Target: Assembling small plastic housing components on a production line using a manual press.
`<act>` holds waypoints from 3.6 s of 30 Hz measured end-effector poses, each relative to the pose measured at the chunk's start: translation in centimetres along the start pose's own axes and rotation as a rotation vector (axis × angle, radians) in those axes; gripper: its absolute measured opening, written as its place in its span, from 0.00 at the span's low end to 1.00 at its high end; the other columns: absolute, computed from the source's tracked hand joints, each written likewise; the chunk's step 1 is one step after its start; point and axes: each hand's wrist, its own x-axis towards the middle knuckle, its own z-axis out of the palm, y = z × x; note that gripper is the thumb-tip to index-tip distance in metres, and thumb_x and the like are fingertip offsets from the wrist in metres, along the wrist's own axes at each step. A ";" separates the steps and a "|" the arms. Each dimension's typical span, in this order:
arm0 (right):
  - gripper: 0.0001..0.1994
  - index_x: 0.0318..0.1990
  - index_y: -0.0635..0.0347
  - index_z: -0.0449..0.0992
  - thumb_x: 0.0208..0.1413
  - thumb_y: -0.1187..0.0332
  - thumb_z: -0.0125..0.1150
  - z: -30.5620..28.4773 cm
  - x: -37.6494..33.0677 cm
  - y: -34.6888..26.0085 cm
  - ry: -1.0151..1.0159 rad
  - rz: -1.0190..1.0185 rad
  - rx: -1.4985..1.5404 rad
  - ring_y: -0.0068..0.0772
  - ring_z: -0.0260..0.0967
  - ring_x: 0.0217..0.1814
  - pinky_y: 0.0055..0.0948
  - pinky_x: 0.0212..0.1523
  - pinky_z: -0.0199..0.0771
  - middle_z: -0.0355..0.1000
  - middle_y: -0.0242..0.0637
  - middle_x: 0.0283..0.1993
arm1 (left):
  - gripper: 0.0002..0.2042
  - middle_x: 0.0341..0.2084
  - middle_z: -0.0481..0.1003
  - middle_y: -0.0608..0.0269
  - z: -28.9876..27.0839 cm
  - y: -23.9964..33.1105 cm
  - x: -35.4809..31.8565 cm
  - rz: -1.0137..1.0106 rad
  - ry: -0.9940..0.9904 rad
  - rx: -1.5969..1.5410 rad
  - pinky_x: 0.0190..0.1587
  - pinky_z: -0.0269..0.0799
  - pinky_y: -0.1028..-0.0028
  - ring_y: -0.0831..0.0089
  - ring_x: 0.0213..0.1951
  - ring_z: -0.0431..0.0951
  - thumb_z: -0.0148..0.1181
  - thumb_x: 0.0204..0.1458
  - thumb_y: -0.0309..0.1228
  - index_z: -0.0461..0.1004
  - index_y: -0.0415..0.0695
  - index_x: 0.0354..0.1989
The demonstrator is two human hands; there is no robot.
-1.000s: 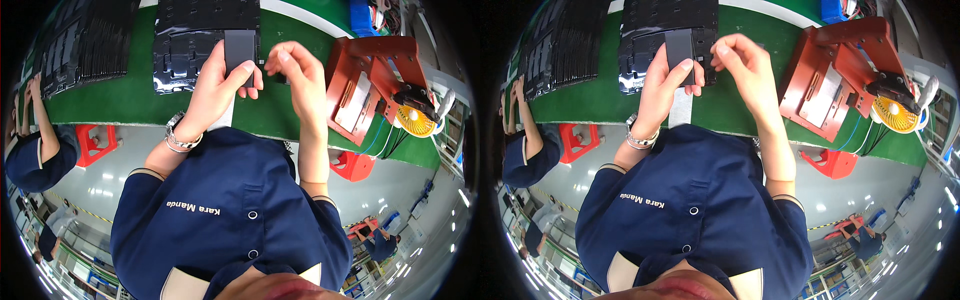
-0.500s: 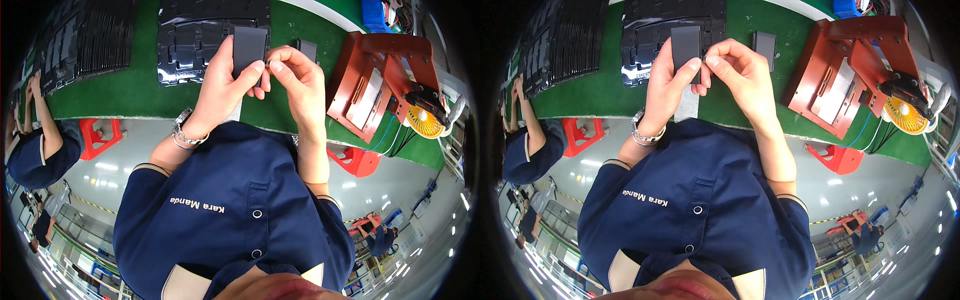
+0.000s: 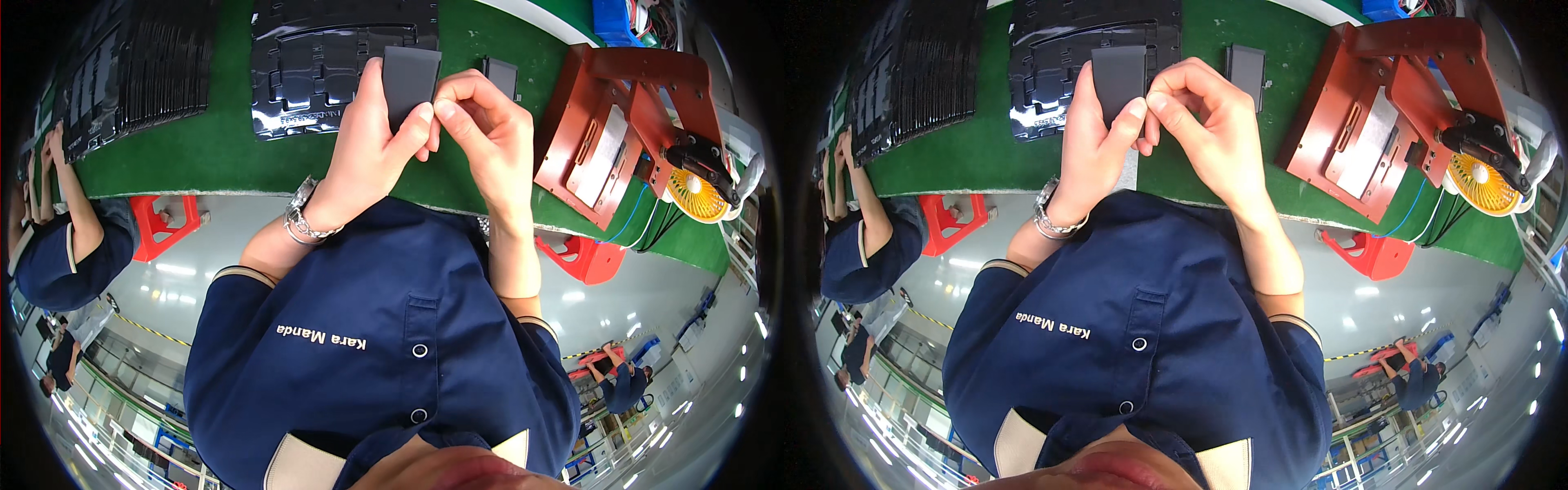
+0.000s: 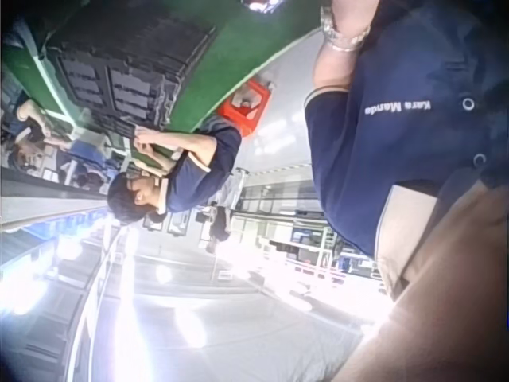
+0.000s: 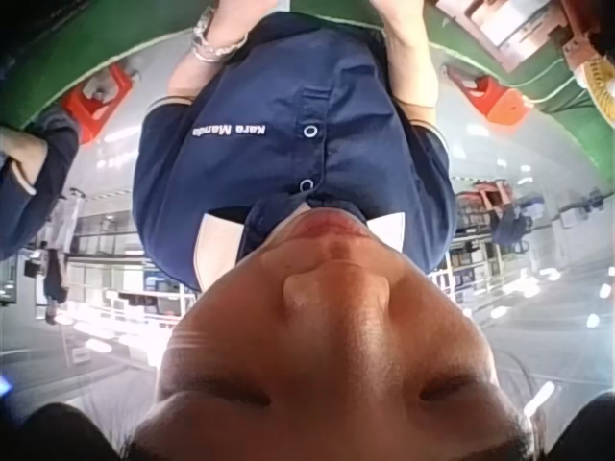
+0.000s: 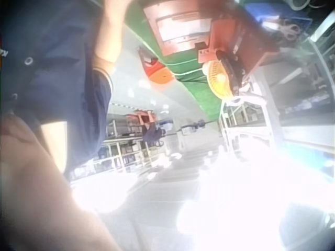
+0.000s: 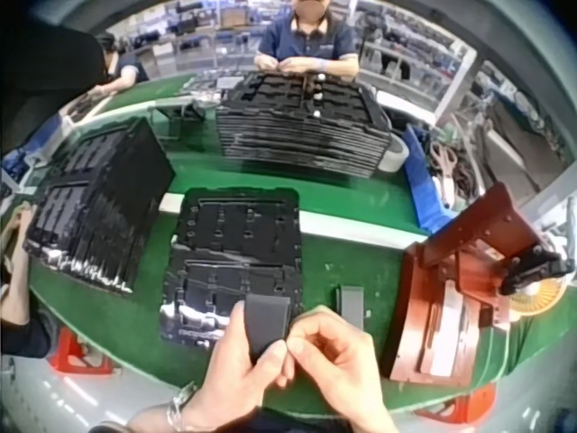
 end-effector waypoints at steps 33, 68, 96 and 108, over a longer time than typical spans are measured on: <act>0.25 0.55 0.61 0.75 0.49 0.64 0.74 -6.0 1.2 -0.7 0.019 -0.354 -1.192 0.42 0.74 0.55 0.38 0.55 0.74 0.77 0.37 0.52 | 0.16 0.29 0.79 0.62 -6.2 1.9 1.8 -0.161 -0.070 0.091 0.28 0.71 0.78 0.80 0.25 0.75 0.43 0.65 0.28 0.63 0.38 0.59; 0.07 0.43 0.68 0.75 0.68 0.70 0.58 -0.1 0.0 0.1 0.033 0.054 -0.027 0.21 0.74 0.42 0.25 0.48 0.75 0.76 0.32 0.38 | 0.14 0.29 0.75 0.62 -1.3 1.8 0.5 -0.132 -0.072 -0.089 0.26 0.70 0.79 0.79 0.27 0.75 0.50 0.66 0.28 0.64 0.39 0.58; 0.32 0.61 0.59 0.70 0.47 0.66 0.75 -6.6 1.1 -0.3 -0.077 -0.295 -1.309 0.49 0.66 0.65 0.44 0.64 0.67 0.71 0.43 0.61 | 0.18 0.40 0.76 0.60 -3.3 2.2 1.5 -0.372 -0.022 0.036 0.38 0.77 0.74 0.76 0.39 0.79 0.48 0.67 0.34 0.65 0.42 0.63; 0.39 0.64 0.63 0.67 0.43 0.61 0.77 -8.3 0.6 0.8 -0.052 -0.266 -1.401 0.52 0.64 0.67 0.46 0.66 0.66 0.68 0.46 0.64 | 0.18 0.20 0.77 0.63 -13.6 -4.0 11.6 0.010 0.044 0.441 0.29 0.72 0.72 0.77 0.23 0.74 0.57 0.65 0.29 0.67 0.34 0.60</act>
